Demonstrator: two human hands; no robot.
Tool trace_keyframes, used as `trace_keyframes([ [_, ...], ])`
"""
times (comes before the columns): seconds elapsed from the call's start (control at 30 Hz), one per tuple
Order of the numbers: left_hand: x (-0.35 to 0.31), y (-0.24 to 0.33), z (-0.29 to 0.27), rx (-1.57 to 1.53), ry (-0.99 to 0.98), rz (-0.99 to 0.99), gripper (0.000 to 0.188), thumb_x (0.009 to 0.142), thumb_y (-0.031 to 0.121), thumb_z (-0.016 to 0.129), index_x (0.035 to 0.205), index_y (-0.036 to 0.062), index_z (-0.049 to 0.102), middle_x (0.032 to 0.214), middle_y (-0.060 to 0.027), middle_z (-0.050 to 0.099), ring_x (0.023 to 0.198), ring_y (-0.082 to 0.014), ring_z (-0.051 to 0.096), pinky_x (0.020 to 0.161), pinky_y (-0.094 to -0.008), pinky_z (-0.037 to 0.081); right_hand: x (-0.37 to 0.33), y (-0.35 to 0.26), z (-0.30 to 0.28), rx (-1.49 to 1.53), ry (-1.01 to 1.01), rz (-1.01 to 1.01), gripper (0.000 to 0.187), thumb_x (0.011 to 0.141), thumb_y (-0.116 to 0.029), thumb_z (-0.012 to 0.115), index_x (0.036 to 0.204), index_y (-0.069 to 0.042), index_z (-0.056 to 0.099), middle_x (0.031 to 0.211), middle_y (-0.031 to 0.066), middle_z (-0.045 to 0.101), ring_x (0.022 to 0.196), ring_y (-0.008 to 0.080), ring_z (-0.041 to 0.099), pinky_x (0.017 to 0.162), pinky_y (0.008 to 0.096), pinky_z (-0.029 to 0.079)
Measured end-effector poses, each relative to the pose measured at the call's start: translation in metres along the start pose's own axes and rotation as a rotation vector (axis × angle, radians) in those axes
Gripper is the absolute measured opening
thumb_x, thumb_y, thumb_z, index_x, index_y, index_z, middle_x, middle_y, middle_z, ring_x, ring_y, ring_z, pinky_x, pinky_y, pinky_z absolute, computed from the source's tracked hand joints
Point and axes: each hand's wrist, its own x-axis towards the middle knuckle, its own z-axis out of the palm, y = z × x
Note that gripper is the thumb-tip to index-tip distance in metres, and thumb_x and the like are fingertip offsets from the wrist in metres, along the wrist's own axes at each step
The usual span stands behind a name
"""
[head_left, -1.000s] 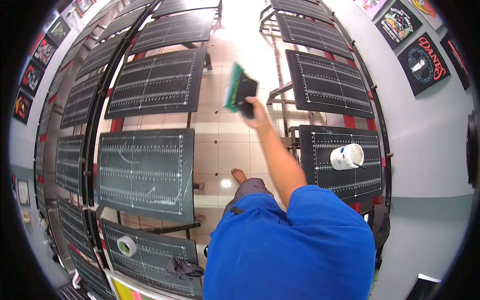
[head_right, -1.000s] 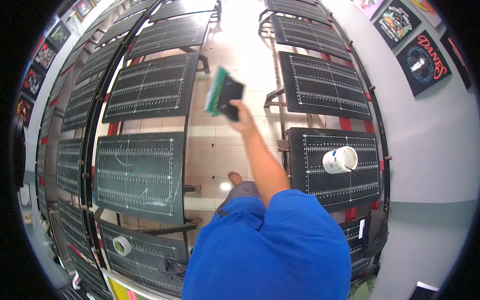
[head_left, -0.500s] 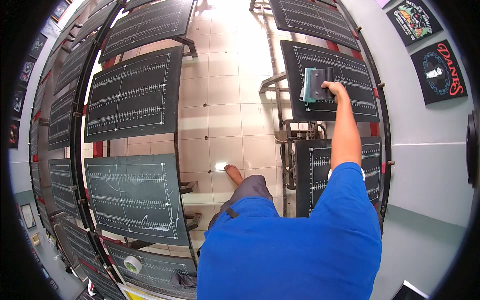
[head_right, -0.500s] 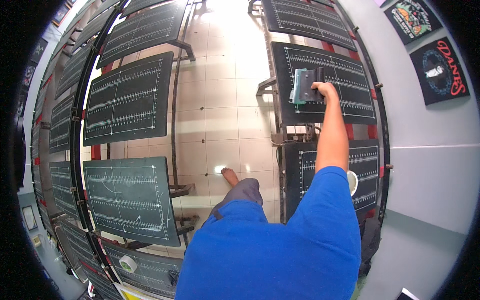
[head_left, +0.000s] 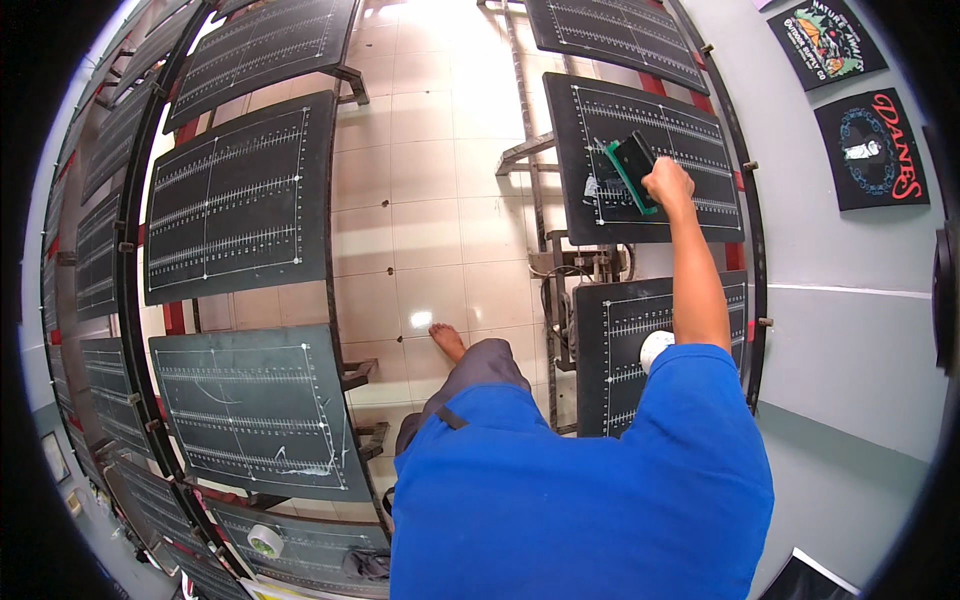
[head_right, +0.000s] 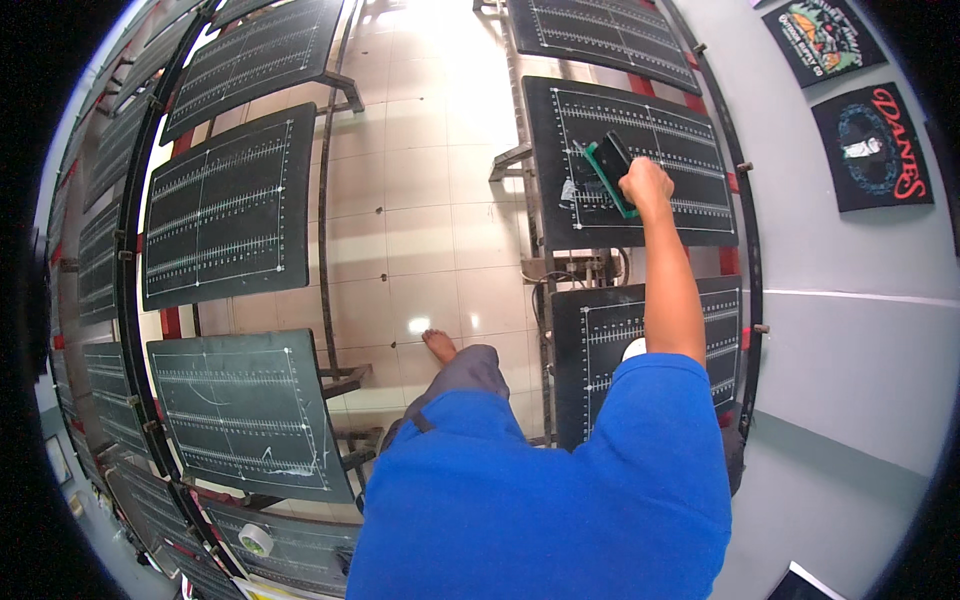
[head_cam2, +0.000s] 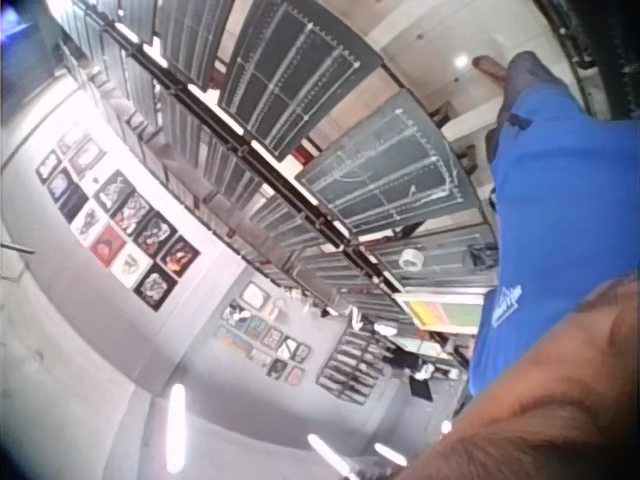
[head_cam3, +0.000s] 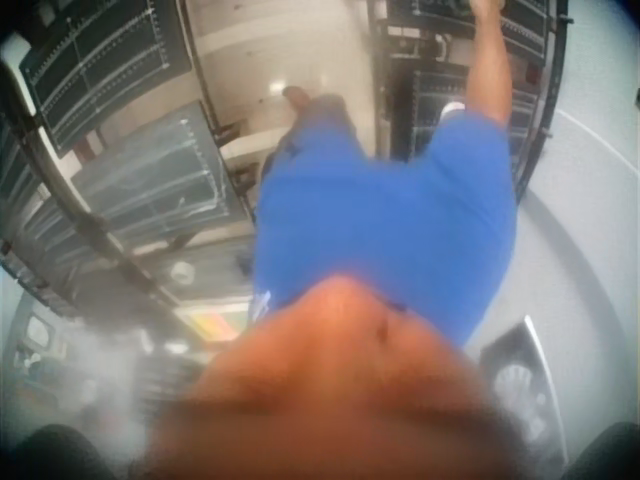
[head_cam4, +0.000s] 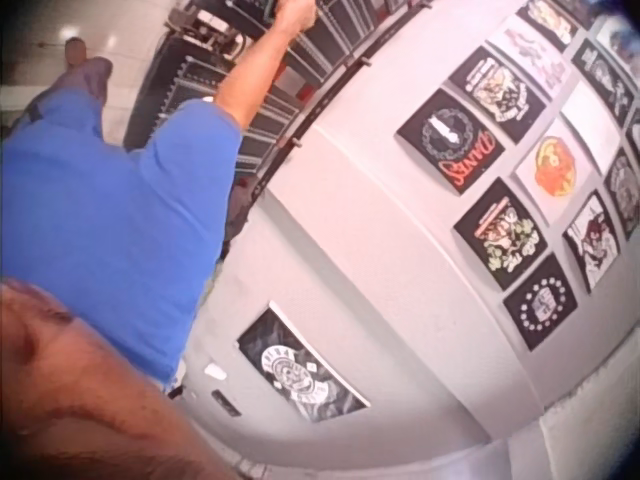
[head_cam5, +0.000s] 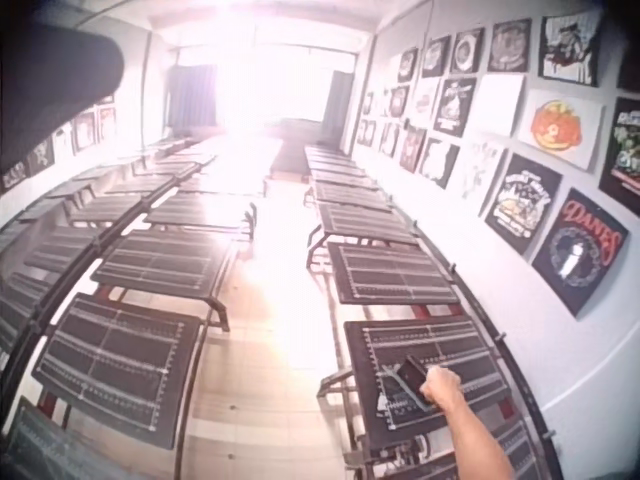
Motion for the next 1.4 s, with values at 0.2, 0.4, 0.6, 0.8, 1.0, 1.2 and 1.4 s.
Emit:
trace_keyframes([
  [0.2,0.009,-0.010,0.010,-0.055,-0.012,0.025,0.039,0.097,0.028,0.053,0.126,0.0021,0.056,0.115,-0.0165,0.067,0.090,-0.0266,0.067,0.073,-0.0384,0.054,-0.039,0.021,0.012,-0.059,0.071,-0.053,0.022,0.076,-0.010,0.061,0.090,0.001,0.074,0.100,0.0287,0.070,0.099,0.0450,0.068,0.085,0.0498,0.055],
  [0.4,0.011,-0.045,0.022,-0.103,-0.028,0.050,0.039,0.097,0.028,0.052,0.127,0.0023,0.055,0.115,-0.0166,0.067,0.090,-0.0267,0.067,0.074,-0.0386,0.054,-0.042,0.064,-0.020,-0.235,0.004,0.181,0.029,0.083,-0.018,0.065,0.107,-0.005,0.074,0.116,0.0196,0.071,0.110,0.0350,0.068,0.092,0.0447,0.055],
  [0.6,-0.007,-0.090,0.019,-0.275,0.014,0.037,0.039,0.098,0.028,0.052,0.127,0.0025,0.054,0.116,-0.0168,0.066,0.091,-0.0268,0.067,0.074,-0.0389,0.054,-0.041,-0.006,-0.045,-0.080,0.358,-0.200,0.024,0.083,-0.017,0.059,0.103,-0.009,0.069,0.097,0.0210,0.071,0.093,0.0425,0.068,0.080,0.0537,0.053],
  [0.8,-0.035,-0.112,0.027,-0.671,0.118,-0.015,0.041,0.099,0.029,0.052,0.128,0.0019,0.053,0.117,-0.0159,0.066,0.093,-0.0273,0.068,0.074,-0.0390,0.054,-0.169,-0.272,-0.011,0.357,0.274,-1.053,0.042,0.075,-0.004,0.063,0.116,-0.009,0.068,0.110,0.0178,0.069,0.101,0.0385,0.066,0.086,0.0465,0.051],
  [1.0,-0.076,-0.180,0.075,-0.935,0.203,-0.030,0.036,0.099,0.032,0.054,0.124,0.0060,0.056,0.116,-0.0145,0.067,0.092,-0.0263,0.068,0.076,-0.0383,0.055,-0.428,-0.497,0.008,0.387,0.111,-1.669,0.026,0.078,-0.013,0.068,0.104,-0.013,0.069,0.100,0.0118,0.069,0.098,0.0340,0.067,0.082,0.0455,0.052],
  [1.2,-0.137,-0.267,0.146,-1.034,0.339,-0.134,0.036,0.097,0.034,0.057,0.119,0.0057,0.060,0.107,-0.0126,0.069,0.088,-0.0237,0.067,0.070,-0.0376,0.054,-0.539,-0.645,0.048,0.287,0.329,-1.703,0.016,0.080,-0.010,0.064,0.095,-0.006,0.069,0.093,0.0181,0.071,0.091,0.0376,0.069,0.080,0.0485,0.054],
  [1.4,-0.142,-0.384,0.244,-0.521,0.312,0.084,0.029,0.093,0.032,0.055,0.102,0.0059,0.064,0.094,-0.0176,0.068,0.081,-0.0295,0.067,0.066,-0.0427,0.053,-0.637,-0.591,0.088,0.178,0.338,-1.812,0.014,0.085,-0.009,0.059,0.091,-0.007,0.072,0.096,0.0143,0.069,0.093,0.0315,0.070,0.077,0.0428,0.057],
])
